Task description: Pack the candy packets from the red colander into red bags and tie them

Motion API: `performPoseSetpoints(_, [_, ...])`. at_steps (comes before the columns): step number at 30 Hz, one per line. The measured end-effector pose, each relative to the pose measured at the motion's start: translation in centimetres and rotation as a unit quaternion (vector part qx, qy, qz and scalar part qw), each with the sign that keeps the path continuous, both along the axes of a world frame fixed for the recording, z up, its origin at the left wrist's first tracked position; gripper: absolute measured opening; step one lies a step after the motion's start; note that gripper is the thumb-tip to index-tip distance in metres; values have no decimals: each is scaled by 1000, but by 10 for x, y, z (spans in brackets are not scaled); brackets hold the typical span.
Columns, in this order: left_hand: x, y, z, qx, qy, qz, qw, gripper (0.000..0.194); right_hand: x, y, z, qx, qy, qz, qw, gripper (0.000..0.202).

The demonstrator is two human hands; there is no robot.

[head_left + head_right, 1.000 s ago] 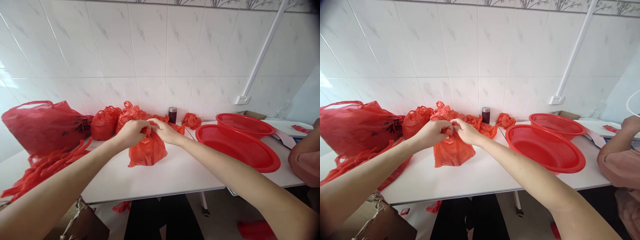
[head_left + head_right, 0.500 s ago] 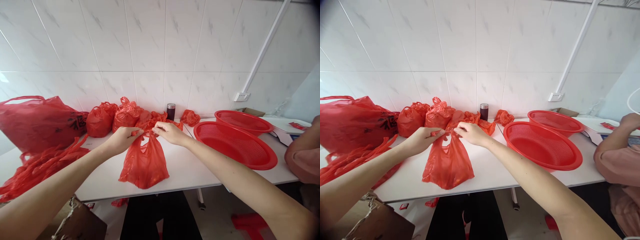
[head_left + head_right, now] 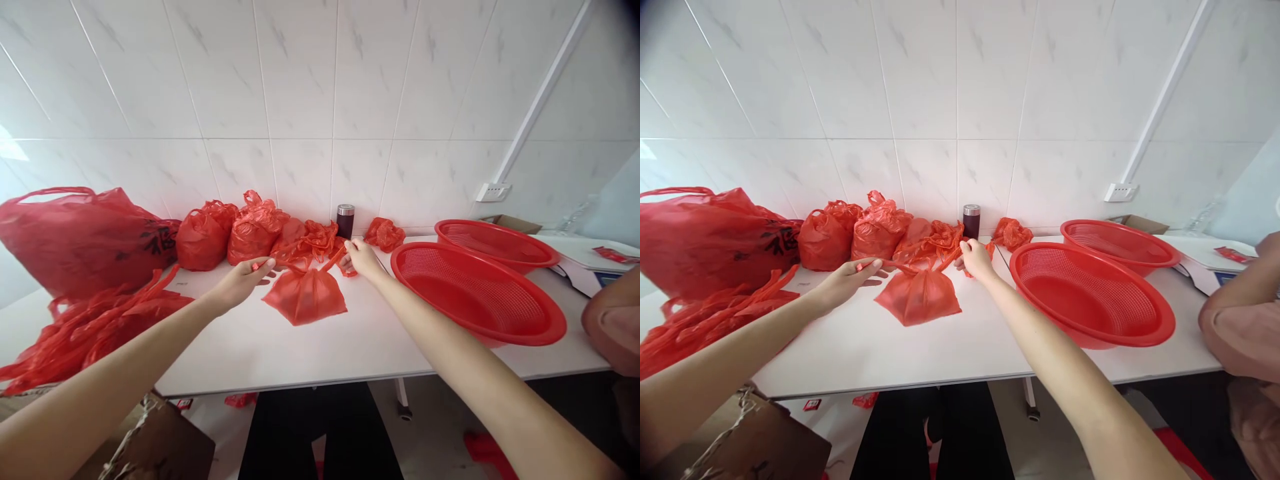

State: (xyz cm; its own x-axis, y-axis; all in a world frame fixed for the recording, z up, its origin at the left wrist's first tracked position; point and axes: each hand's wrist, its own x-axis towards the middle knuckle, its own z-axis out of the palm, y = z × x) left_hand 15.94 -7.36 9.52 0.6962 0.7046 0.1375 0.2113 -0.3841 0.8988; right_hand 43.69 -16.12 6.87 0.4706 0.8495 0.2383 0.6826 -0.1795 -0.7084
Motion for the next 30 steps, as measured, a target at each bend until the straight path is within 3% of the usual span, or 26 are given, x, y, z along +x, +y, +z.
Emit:
performPoseSetpoints(3, [25, -7, -14, -20, -17, 20, 999, 55, -24, 0, -19, -21, -3, 8, 1000, 24])
performPoseSetpoints(6, [46, -13, -37, -4, 21, 38, 999, 55, -51, -8, -44, -45, -54, 6, 998, 22])
performPoseSetpoints(12, [71, -15, -81, 121, 163, 92, 975, 26, -82, -16, -80, -94, -146, 22, 985, 13])
performPoseSetpoints(16, [75, -9, -93, 178, 251, 110, 945, 27, -73, -14, -82, -98, -170, 23, 980, 10])
performPoseSetpoints(21, [62, 9, -101, 221, 323, 134, 910, 38, -50, -18, -83, -101, -186, -11, 977, 15])
performPoseSetpoints(30, [65, 31, -129, 235, 393, 122, 881, 38, -31, -7, -117, -142, -198, -4, 970, 16])
